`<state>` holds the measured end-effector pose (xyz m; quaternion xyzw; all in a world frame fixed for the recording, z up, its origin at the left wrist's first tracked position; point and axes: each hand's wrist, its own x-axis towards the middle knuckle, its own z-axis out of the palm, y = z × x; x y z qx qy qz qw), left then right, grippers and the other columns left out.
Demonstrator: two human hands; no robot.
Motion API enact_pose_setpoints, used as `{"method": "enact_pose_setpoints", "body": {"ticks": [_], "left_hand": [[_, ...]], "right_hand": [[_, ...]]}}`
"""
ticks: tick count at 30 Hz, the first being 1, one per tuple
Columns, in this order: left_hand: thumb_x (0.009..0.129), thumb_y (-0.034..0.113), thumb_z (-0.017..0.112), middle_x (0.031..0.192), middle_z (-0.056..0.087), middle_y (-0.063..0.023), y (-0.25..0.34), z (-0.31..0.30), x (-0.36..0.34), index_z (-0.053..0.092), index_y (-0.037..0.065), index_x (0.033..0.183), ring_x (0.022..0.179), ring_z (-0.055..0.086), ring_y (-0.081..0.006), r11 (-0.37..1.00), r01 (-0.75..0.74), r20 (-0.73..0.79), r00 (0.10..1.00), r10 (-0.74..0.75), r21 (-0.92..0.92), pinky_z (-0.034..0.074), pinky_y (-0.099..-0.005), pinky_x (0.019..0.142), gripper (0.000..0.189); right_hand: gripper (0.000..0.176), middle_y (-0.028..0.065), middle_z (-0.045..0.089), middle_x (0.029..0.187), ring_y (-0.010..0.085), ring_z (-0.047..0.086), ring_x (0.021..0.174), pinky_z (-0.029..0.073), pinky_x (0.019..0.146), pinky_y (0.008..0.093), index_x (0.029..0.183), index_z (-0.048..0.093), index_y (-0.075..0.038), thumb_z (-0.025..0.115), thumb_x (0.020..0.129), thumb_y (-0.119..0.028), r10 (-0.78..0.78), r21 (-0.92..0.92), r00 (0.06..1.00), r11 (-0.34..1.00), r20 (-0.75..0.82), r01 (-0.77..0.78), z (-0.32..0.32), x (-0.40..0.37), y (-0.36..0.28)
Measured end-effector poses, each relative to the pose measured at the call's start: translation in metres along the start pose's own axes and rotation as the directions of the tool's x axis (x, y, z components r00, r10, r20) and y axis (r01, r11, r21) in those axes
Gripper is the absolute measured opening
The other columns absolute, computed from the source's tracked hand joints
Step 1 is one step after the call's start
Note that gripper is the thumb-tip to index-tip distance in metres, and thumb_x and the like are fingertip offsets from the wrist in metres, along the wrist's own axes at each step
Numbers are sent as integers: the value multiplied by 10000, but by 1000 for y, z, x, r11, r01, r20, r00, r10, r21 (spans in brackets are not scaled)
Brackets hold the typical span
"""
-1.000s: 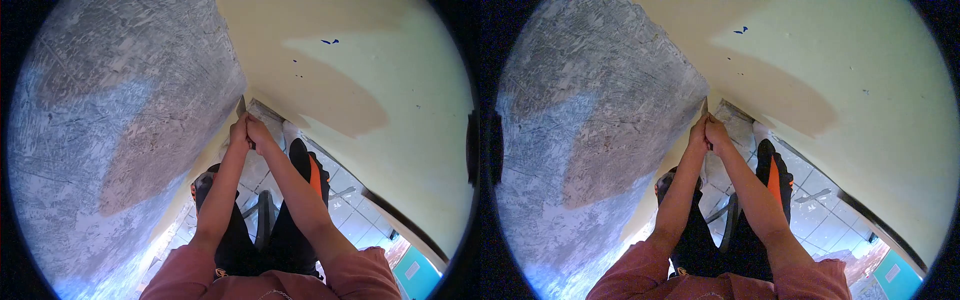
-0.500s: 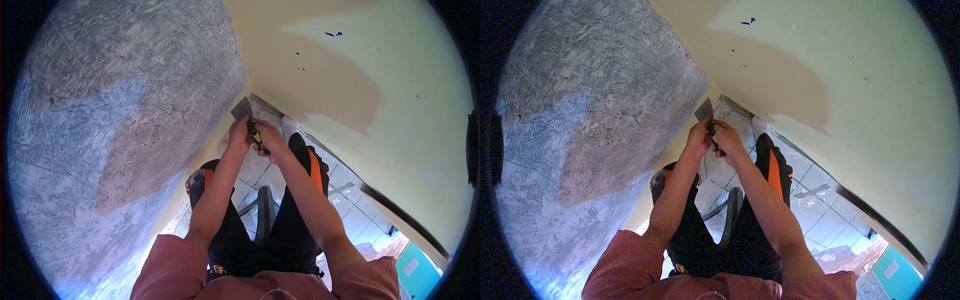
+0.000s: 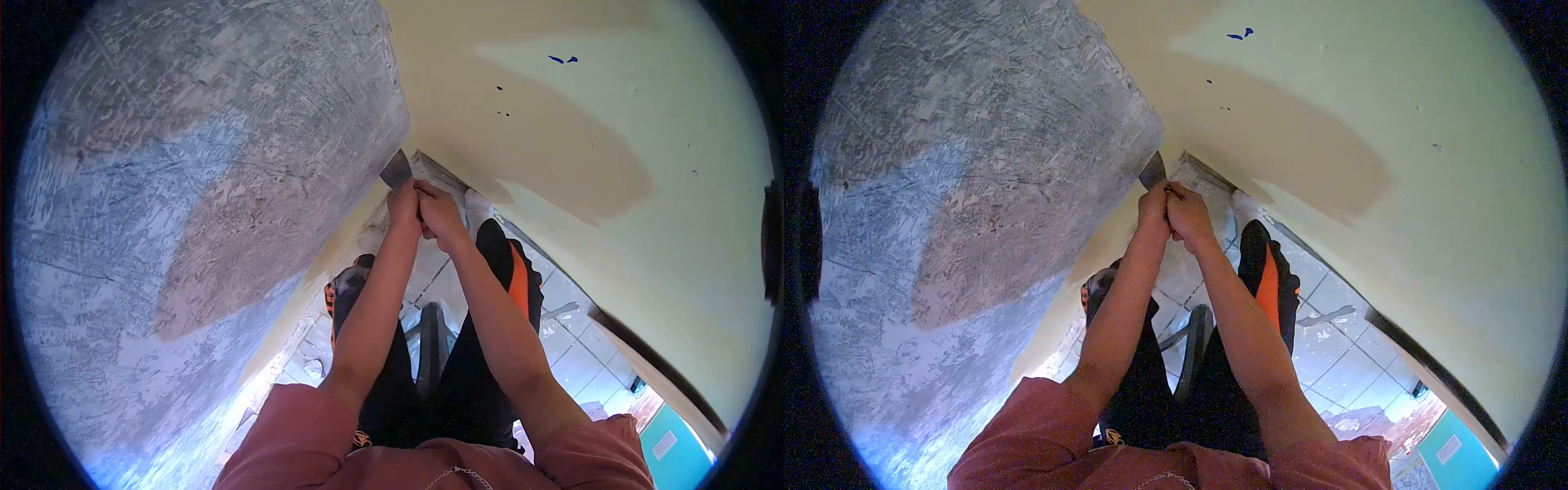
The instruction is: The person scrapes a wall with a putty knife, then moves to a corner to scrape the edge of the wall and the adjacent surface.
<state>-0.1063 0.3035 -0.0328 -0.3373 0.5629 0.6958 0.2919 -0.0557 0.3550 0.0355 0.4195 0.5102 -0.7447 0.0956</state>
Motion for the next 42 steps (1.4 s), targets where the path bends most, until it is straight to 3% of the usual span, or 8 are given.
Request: {"method": "enact_pose_setpoints", "body": {"ticks": [4, 7, 9, 13, 19, 21, 30, 42], "left_hand": [[752, 130, 549, 784, 583, -128, 8, 6, -9, 567, -58, 826, 642, 550, -226, 999, -1, -16, 1000, 1, -34, 449, -335, 563, 204], [741, 143, 566, 753, 591, -128, 7, 4, 5, 583, -60, 793, 624, 552, -221, 1000, -21, -12, 1000, 21, -2, 446, -332, 561, 210], [719, 155, 594, 726, 597, -127, 15, 3, 10, 596, -52, 756, 609, 554, -216, 986, -5, 41, 999, -2, 167, 442, -327, 550, 210], [702, 161, 617, 712, 595, -121, 26, -2, 2, 601, -42, 737, 603, 551, -207, 982, -26, 48, 999, 17, 190, 436, -324, 533, 206], [715, 152, 611, 709, 584, -113, 20, -1, -3, 588, -49, 752, 597, 543, -204, 988, 0, 132, 991, -21, 152, 434, -322, 525, 206], [753, 130, 567, 756, 586, -125, 16, 1, -3, 574, -57, 794, 620, 552, -209, 997, 31, 171, 984, -42, 63, 446, -318, 528, 191], [771, 111, 542, 777, 586, -138, 29, 8, -23, 562, -67, 807, 666, 570, -225, 992, 126, 297, 948, -117, -14, 469, -313, 589, 183], [750, 92, 565, 705, 583, -104, 9, 1, 1, 574, -34, 729, 605, 553, -200, 995, 31, 185, 982, -47, 90, 440, -313, 523, 128]], "right_hand": [[314, 44, 488, 545, 100, 366, 347, 255, 292, 258, 1074, 562, -67, 411, 836, -205, -18, -26, 998, 1000, -53, 16, 1, 6, 1], [324, 107, 559, 617, 171, 477, 415, 362, 354, 314, 1078, 560, -62, 423, 821, -205, 45, -2, 996, 999, -76, -45, 4, 19, 8], [334, 187, 604, 776, 262, 575, 578, 452, 516, 363, 1071, 555, -49, 428, 809, -215, -141, -129, 958, 985, -251, 111, 15, 39, 26], [354, 227, 587, 902, 318, 591, 733, 460, 660, 375, 1089, 536, -44, 430, 802, -222, -207, -210, 945, 965, -253, 155, 23, 44, 35], [351, 177, 594, 772, 232, 552, 520, 434, 451, 335, 1149, 500, -75, 406, 842, -215, -105, -146, 980, 986, -170, 80, 9, 7, 4], [375, -19, 401, 566, 73, 335, 398, 235, 335, 214, 1231, 425, -146, 405, 866, -230, 32, 90, 999, 996, -38, -29, 5, -1, -3], [318, -16, 376, 568, 71, 306, 386, 207, 328, 210, 1166, 473, -166, 395, 872, -257, 135, 156, 991, 979, -23, -130, 3, -11, -20], [352, -13, 384, 538, 74, 314, 384, 200, 320, 228, 1137, 491, -103, 355, 894, -317, 8, 110, 995, 994, -100, 3, 6, -4, 1]]}}
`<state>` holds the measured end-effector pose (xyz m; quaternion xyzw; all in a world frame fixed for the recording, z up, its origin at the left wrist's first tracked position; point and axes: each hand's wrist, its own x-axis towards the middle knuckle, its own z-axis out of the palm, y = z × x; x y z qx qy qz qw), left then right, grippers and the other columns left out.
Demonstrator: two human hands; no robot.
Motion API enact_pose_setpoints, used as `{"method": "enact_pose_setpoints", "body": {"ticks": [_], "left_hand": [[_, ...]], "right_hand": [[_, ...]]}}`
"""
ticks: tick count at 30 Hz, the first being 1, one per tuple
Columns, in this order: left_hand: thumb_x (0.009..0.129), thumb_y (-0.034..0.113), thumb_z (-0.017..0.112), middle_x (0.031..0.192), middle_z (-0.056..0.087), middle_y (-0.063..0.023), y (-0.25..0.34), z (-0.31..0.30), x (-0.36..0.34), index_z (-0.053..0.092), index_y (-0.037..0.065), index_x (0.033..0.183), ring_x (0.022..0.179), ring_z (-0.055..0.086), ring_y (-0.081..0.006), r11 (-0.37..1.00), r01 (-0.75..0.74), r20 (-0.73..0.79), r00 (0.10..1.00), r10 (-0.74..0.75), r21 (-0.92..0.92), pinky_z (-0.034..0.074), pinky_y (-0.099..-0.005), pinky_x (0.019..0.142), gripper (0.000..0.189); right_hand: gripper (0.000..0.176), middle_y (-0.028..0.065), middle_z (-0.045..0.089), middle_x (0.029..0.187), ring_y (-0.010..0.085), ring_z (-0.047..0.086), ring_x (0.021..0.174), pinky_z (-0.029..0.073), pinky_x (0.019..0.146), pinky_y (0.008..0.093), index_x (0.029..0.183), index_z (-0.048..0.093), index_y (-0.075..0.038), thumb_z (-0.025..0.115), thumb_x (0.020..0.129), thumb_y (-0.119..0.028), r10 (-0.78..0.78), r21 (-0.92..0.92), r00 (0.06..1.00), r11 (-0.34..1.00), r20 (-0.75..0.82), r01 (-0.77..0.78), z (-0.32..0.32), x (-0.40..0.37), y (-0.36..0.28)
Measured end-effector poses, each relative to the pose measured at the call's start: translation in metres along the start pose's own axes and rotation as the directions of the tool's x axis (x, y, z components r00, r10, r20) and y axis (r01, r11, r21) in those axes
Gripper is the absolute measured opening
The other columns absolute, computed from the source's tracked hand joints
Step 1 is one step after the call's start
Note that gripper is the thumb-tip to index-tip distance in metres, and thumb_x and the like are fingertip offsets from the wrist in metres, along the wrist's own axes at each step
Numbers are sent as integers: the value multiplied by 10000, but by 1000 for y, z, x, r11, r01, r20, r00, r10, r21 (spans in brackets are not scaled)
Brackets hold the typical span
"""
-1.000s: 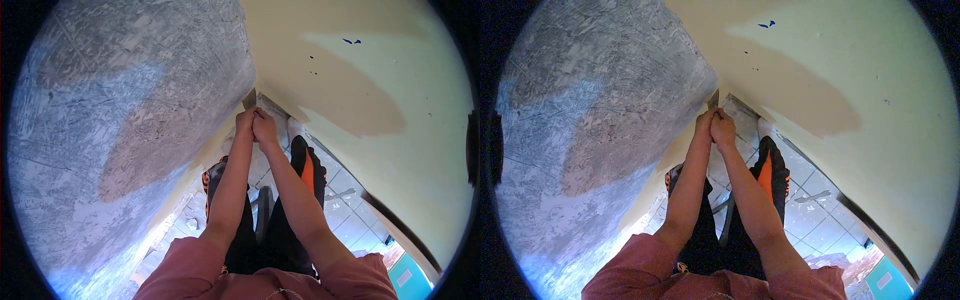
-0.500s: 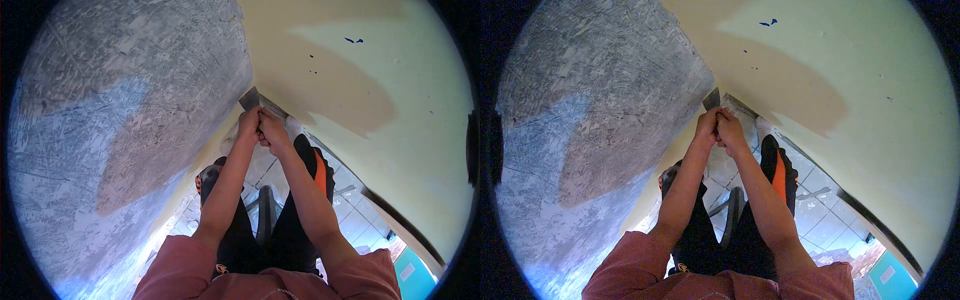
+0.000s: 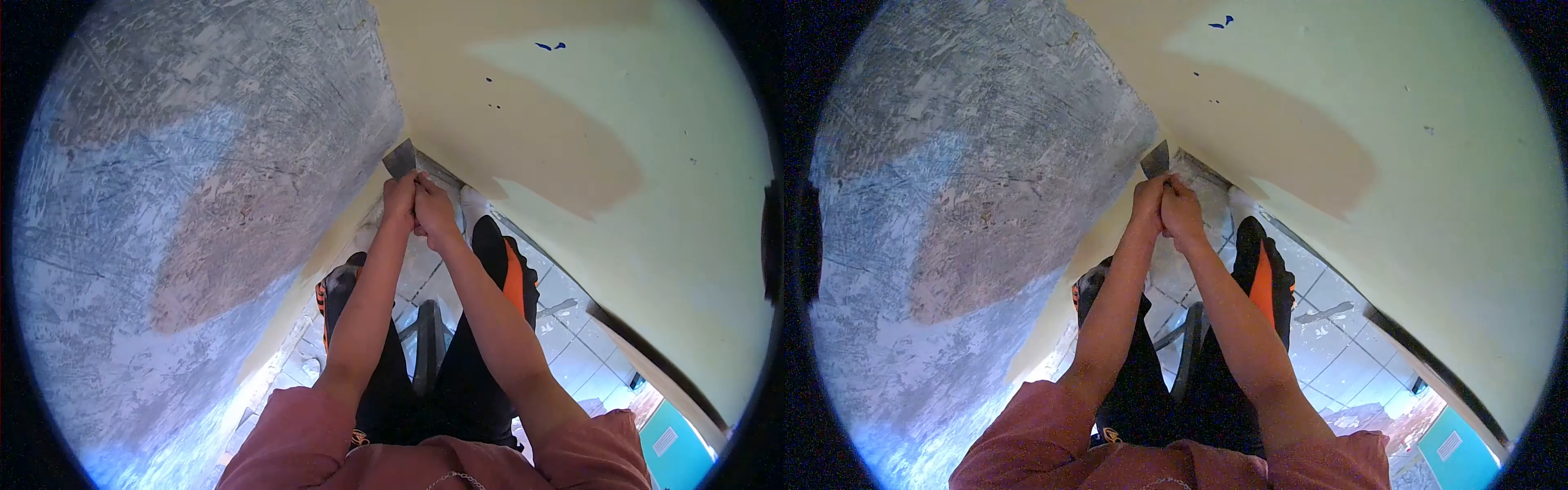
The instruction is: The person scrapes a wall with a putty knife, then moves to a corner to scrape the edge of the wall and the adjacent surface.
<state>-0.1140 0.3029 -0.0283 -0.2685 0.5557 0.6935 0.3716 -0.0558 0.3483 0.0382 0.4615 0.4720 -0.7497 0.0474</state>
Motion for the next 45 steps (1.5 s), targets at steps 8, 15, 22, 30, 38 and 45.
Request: {"method": "enact_pose_setpoints", "body": {"ticks": [8, 15, 22, 30, 38, 45], "left_hand": [[741, 159, 585, 719, 577, -129, 14, -19, 8, 574, -78, 783, 593, 545, -191, 997, -56, 9, 998, 56, 50, 437, -316, 512, 241], [719, 155, 593, 747, 585, -134, 15, -38, 22, 564, -93, 799, 646, 574, -212, 1000, -14, 8, 1000, 14, 11, 448, -318, 532, 262], [735, 177, 548, 707, 552, -109, 0, -13, -5, 542, -54, 770, 595, 539, -202, 991, -36, -44, 999, 31, -132, 433, -334, 535, 234], [803, 191, 485, 733, 536, -110, 5, -9, -25, 536, -26, 776, 624, 522, -191, 993, -11, -115, 993, -2, -114, 412, -338, 527, 224], [861, 222, 461, 714, 547, -98, -18, -19, -4, 513, -1, 780, 654, 536, -201, 984, -28, -28, 999, 24, -176, 443, -315, 581, 242], [849, 218, 479, 694, 549, -90, 0, -25, -8, 539, -14, 742, 600, 525, -187, 992, -1, -22, 1000, -2, -127, 426, -330, 528, 262]], "right_hand": [[351, 133, 501, 795, 242, 458, 677, 334, 573, 331, 1118, 506, -58, 367, 845, -229, -241, -249, 966, 945, -92, 212, 22, 47, 42], [346, 237, 540, 1014, 392, 499, 954, 374, 841, 428, 1092, 510, -46, 359, 821, -200, -254, -349, 960, 916, -122, 198, 42, 44, 37], [369, 42, 489, 609, 115, 404, 413, 292, 332, 260, 1180, 474, -87, 374, 836, -178, -5, -214, 1000, 977, 26, 10, 5, 5, -2], [353, 129, 565, 640, 183, 477, 393, 371, 327, 299, 1108, 530, -70, 376, 818, -198, 7, -259, 992, 966, 125, 26, 1, -1, 0], [347, 166, 593, 694, 230, 537, 415, 432, 394, 332, 1107, 536, -80, 368, 836, -218, -86, -414, 993, 903, 76, 110, -3, -6, 3], [340, 213, 582, 804, 241, 538, 404, 450, 414, 342, 1097, 540, -78, 368, 839, -219, -316, -497, 948, 817, 34, 291, 13, 20, 34]]}}
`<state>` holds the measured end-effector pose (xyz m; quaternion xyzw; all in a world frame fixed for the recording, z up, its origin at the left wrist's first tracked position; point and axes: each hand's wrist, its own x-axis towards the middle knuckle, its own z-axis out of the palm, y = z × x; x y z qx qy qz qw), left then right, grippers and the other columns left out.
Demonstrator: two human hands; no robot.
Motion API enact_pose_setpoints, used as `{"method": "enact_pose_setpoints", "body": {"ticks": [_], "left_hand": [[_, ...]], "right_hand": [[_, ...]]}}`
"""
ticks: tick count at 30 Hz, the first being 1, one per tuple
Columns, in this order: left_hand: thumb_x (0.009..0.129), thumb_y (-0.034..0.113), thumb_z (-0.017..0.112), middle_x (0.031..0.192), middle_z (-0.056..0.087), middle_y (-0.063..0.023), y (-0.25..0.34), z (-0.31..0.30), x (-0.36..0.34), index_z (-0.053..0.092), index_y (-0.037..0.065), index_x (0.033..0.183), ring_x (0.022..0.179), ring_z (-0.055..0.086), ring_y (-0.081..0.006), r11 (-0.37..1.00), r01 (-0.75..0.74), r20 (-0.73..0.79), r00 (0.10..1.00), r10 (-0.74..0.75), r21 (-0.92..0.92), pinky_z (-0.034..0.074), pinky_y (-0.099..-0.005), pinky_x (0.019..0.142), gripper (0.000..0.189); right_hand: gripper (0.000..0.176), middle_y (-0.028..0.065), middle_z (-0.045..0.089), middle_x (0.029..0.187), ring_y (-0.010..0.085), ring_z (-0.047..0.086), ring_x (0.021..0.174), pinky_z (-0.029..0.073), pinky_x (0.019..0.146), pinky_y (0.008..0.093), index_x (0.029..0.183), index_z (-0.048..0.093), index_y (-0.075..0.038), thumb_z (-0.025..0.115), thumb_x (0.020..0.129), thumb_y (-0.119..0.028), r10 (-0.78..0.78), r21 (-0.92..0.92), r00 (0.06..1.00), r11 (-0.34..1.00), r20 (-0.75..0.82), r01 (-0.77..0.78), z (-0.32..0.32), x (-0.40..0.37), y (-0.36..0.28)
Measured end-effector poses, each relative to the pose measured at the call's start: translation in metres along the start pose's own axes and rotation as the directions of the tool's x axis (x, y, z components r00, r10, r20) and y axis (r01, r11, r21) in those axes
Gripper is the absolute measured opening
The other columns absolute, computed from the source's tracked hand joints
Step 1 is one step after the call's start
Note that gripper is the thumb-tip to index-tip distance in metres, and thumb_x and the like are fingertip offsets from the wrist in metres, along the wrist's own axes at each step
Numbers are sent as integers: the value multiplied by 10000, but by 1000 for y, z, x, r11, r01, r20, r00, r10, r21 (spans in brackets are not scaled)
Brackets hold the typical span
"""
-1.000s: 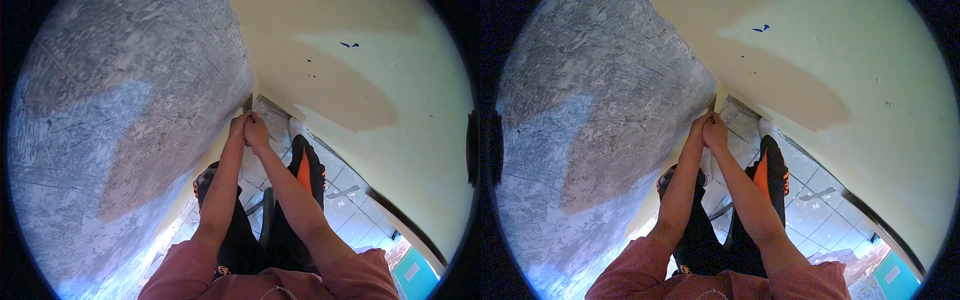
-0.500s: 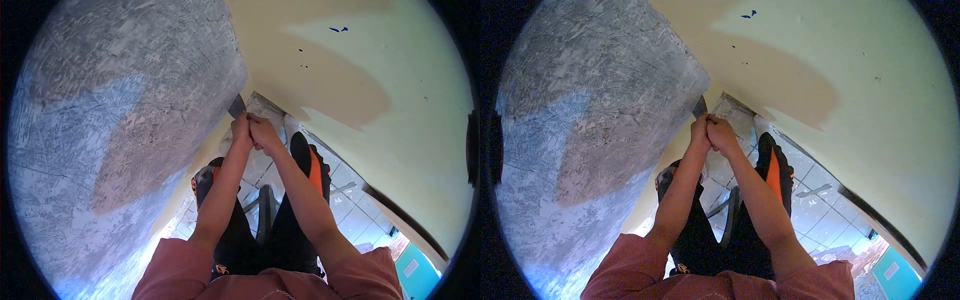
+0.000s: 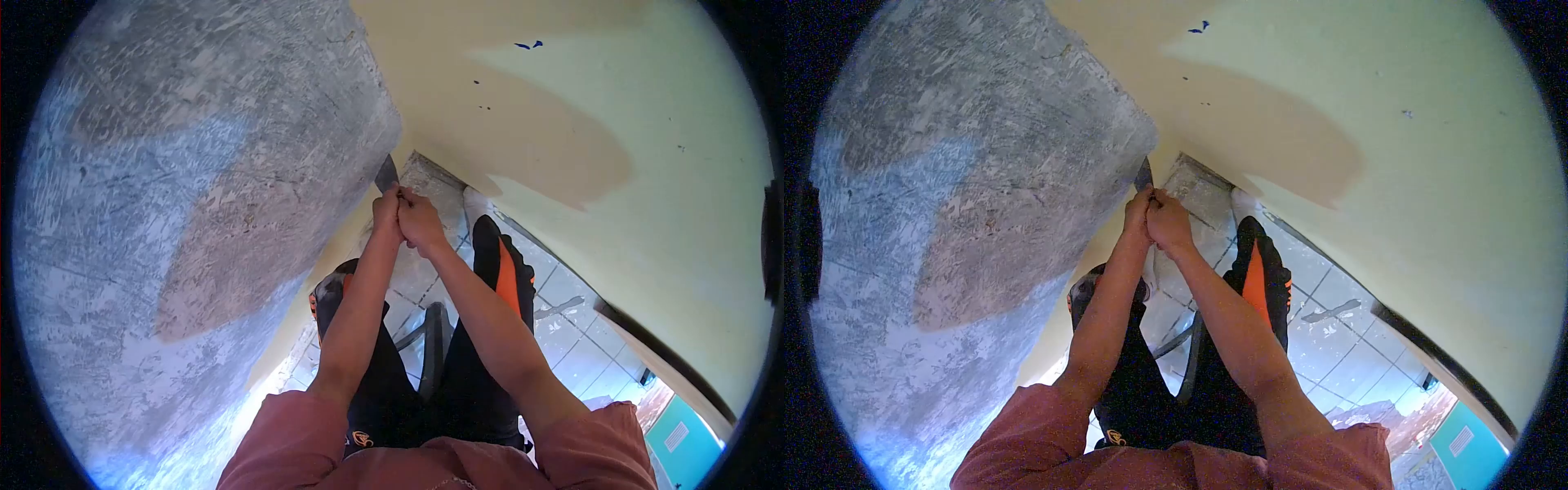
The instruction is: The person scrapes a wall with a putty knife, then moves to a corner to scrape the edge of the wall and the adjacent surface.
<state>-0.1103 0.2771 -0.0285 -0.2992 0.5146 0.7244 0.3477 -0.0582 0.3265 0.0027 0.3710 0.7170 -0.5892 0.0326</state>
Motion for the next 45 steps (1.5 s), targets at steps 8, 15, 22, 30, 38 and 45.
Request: {"method": "enact_pose_setpoints", "body": {"ticks": [8, 15, 22, 30, 38, 45], "left_hand": [[830, 236, 508, 777, 580, -104, -2, 5, -16, 553, -13, 835, 678, 546, -208, 998, -47, -41, 998, 49, 37, 444, -324, 602, 253], [841, 236, 495, 693, 555, -93, 1, -4, 8, 545, -21, 747, 597, 534, -185, 999, 28, 2, 1000, -28, -16, 424, -329, 514, 278], [840, 231, 496, 696, 557, -108, -7, 4, -9, 536, -32, 736, 591, 536, -197, 995, -71, -7, 997, 72, 69, 430, -331, 511, 287], [837, 225, 487, 690, 541, -113, -7, 0, 11, 521, -33, 784, 595, 530, -202, 1000, -30, 26, 999, 30, -5, 431, -355, 508, 265], [839, 237, 481, 687, 559, -116, 16, 23, -22, 556, -19, 716, 623, 536, -192, 986, -65, 37, 998, 60, 155, 430, -310, 547, 294], [814, 218, 522, 723, 576, -131, 11, 9, 25, 566, -52, 781, 587, 532, -197, 987, -1, 21, 1000, -3, 161, 430, -322, 523, 275]], "right_hand": [[345, 101, 539, 586, 160, 455, 369, 348, 318, 289, 1129, 522, -91, 371, 838, -199, 102, 149, 991, 982, 82, -114, -20, -24, -26], [351, 58, 487, 540, 124, 384, 353, 271, 304, 265, 1146, 512, -95, 362, 848, -203, 104, 153, 994, 982, 29, -108, 7, 3, 4], [324, 181, 594, 674, 264, 555, 437, 451, 421, 350, 1007, 579, -50, 388, 828, -241, 253, 158, 962, 950, 105, -268, -20, -22, -25], [294, 168, 589, 695, 257, 562, 486, 434, 389, 342, 998, 572, -60, 409, 832, -241, 322, 275, 932, 893, 166, -358, -18, -5, -26], [316, 206, 596, 835, 338, 586, 695, 469, 576, 387, 1049, 562, -73, 403, 831, -238, 155, 143, 985, 979, -80, -143, -9, -14, -21], [341, 249, 567, 904, 406, 537, 845, 421, 769, 436, 1067, 545, -52, 379, 834, -238, 92, 109, 986, 991, -141, -77, 9, 21, -5]]}}
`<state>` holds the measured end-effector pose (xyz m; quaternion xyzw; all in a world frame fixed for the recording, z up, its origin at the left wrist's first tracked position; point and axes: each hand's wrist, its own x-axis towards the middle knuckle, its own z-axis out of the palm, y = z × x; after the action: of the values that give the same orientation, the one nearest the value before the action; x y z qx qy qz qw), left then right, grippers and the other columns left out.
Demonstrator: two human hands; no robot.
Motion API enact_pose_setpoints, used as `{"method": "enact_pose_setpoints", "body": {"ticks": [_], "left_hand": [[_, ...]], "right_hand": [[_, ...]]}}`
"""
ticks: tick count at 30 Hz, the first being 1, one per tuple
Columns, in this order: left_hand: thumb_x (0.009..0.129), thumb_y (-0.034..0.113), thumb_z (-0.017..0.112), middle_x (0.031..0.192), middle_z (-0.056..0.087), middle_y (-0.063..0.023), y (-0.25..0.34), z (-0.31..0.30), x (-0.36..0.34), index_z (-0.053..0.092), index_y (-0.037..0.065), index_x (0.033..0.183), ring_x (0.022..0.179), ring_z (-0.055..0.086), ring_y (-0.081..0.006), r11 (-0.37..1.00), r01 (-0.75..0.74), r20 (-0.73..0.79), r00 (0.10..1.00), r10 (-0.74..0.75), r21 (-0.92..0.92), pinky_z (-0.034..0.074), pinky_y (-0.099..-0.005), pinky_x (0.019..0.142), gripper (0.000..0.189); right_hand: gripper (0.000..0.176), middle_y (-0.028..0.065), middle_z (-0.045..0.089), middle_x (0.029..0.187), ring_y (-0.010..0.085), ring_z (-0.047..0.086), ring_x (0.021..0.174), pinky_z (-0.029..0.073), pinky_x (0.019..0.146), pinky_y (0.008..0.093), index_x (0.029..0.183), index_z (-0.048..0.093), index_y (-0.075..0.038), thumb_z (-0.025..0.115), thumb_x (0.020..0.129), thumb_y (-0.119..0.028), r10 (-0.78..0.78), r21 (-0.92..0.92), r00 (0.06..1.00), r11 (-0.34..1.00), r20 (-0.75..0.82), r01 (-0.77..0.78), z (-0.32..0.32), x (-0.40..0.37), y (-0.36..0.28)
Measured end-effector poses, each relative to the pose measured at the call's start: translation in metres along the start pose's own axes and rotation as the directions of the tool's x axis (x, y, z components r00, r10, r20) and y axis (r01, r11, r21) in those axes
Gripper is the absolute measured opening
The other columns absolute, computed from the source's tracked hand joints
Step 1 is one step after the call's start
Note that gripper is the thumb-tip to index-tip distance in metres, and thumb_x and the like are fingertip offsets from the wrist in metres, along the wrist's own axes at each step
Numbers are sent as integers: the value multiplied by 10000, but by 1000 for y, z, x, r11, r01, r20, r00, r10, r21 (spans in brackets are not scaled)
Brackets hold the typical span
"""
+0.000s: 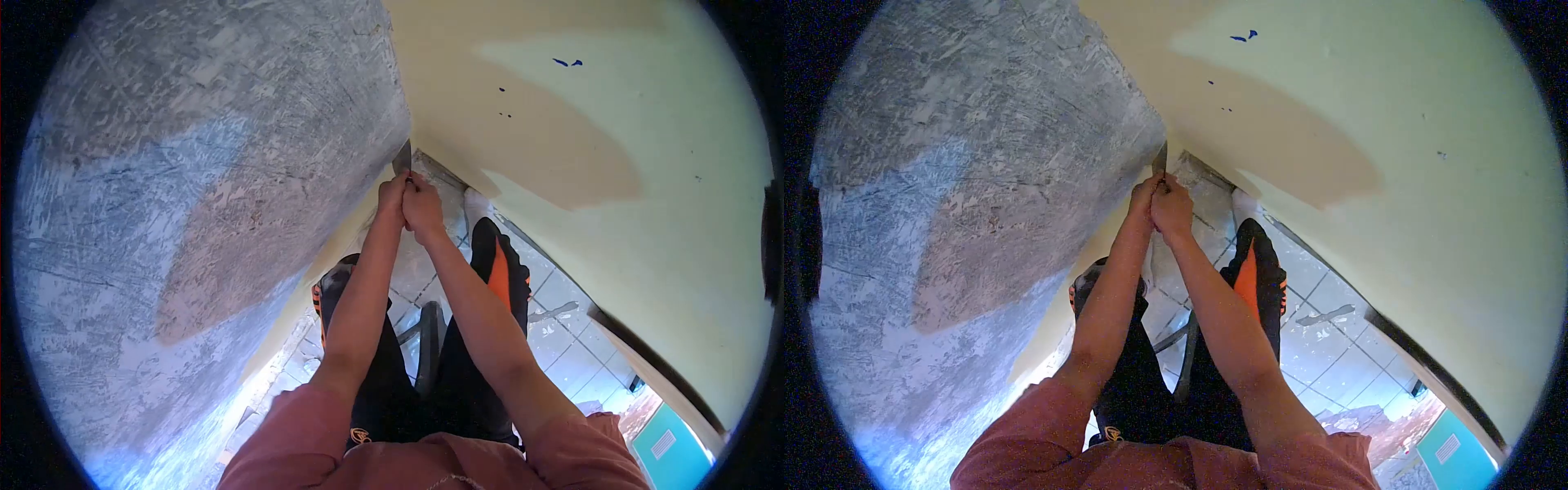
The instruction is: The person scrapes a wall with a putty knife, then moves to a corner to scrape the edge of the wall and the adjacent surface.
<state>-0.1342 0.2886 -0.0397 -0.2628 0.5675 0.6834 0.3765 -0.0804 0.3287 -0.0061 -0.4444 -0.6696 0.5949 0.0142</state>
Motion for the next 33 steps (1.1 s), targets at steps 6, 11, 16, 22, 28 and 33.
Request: {"method": "enact_pose_setpoints", "body": {"ticks": [6, 11, 16, 22, 28, 33], "left_hand": [[809, 193, 519, 679, 554, -123, -1, 4, -26, 546, -56, 757, 545, 523, -200, 995, -46, -29, 999, 44, -85, 411, -347, 463, 256], [810, 177, 512, 670, 543, -120, 1, 4, -30, 530, -55, 747, 544, 523, -193, 995, -17, -18, 1000, 15, -98, 408, -336, 454, 242], [827, 175, 500, 748, 569, -129, -12, 12, -22, 555, -55, 800, 613, 537, -208, 994, -24, -8, 1000, 24, -104, 444, -333, 542, 238], [811, 202, 534, 745, 579, -117, 0, 9, -31, 564, -59, 807, 618, 547, -205, 998, -68, 50, 997, 67, 9, 444, -325, 538, 262], [783, 217, 575, 715, 581, -107, 3, 10, -14, 572, -59, 822, 592, 543, -198, 998, -49, -16, 999, 50, 29, 437, -328, 529, 279], [769, 186, 567, 743, 588, -122, 4, 4, -26, 575, -53, 790, 609, 548, -206, 999, -31, 32, 999, 30, 44, 430, -328, 521, 240]], "right_hand": [[352, 172, 586, 694, 233, 542, 483, 429, 450, 335, 1107, 519, -43, 381, 844, -232, 195, 176, 965, 958, 177, -226, -21, -26, -22], [380, -21, 378, 524, 72, 297, 367, 195, 319, 230, 1221, 439, -115, 366, 853, -170, 224, 315, 929, 895, 294, -315, -28, -25, -28], [379, -21, 373, 516, 66, 292, 367, 191, 318, 226, 1222, 439, -116, 368, 854, -172, 242, 322, 917, 882, 317, -344, -40, -29, -30], [366, -11, 387, 498, 73, 328, 363, 213, 312, 241, 1208, 453, -100, 385, 858, -184, 122, 315, 984, 936, 130, -157, -26, -28, -20], [357, 194, 593, 713, 253, 568, 524, 443, 490, 349, 1129, 513, -56, 376, 826, -186, -41, 73, 999, 997, 20, 40, -8, 0, 6], [355, 213, 584, 740, 271, 569, 535, 449, 506, 357, 1130, 508, -49, 373, 836, -194, 255, 235, 945, 924, 205, -301, -28, -27, -32]]}}
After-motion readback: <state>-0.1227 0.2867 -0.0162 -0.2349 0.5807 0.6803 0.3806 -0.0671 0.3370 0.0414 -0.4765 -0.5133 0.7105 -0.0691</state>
